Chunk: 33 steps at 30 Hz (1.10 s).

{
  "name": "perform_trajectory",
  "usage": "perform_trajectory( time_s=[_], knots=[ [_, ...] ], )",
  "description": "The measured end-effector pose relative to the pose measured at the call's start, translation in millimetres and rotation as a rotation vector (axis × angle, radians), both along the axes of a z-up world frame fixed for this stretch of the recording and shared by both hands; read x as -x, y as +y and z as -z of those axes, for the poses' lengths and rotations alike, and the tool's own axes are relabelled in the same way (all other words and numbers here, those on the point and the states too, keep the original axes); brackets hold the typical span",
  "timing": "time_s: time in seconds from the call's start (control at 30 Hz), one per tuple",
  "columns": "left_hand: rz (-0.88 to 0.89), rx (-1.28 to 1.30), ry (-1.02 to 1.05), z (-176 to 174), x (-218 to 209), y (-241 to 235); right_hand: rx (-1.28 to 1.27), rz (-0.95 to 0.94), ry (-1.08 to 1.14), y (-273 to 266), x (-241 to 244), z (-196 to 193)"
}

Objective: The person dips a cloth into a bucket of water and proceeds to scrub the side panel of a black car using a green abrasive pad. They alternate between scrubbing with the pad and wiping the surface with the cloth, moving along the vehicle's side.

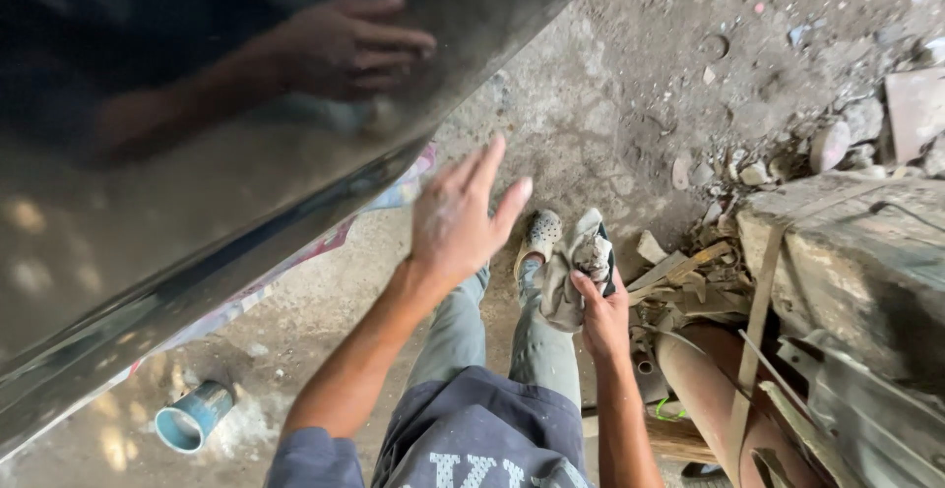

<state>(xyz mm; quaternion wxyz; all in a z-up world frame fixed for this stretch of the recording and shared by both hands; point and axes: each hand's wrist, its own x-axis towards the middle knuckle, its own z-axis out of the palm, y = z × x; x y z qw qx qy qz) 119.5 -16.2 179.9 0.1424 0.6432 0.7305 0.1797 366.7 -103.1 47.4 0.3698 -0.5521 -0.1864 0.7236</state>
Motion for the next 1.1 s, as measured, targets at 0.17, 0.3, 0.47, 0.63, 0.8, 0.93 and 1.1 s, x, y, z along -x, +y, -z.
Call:
perform_trajectory(
  time_s=[0.17, 0.3, 0.47, 0.63, 0.8, 0.93, 1.1],
  knots=[
    [-0.058, 0.468, -0.504, 41.2, -45.0, -99.2, 0.046, 0.081, 0.127, 11.2, 22.4, -47.6],
    [-0.203, 0.522, -0.813, 8.6, -66.3, -150.0, -0.031, -0.029, 0.210, 13.1, 32.2, -89.0],
    [-0.273, 0.422, -0.890, -6.4, -48.7, -171.8, -0.069, -0.280, 0.228, 24.3, 47.0, -130.6],
    [-0.386, 0.293, -0.603, -31.4, -8.0, -205.4, -0.102, -0.530, 0.120, 32.9, 83.5, -135.3],
    [-0.573, 0.529, -0.420, -51.6, 16.3, -274.6, -0.053, -0.748, -0.068, 17.9, 135.9, -128.9],
    [-0.734, 0.376, -0.542, -31.2, 31.9, -343.4, -0.047, -0.899, 0.102, -33.6, 202.6, -183.3],
    [-0.879, 0.331, -0.477, 10.8, 41.3, -424.3, -0.227, -1.138, 0.236, -98.2, 251.1, -193.5]
  ],
)
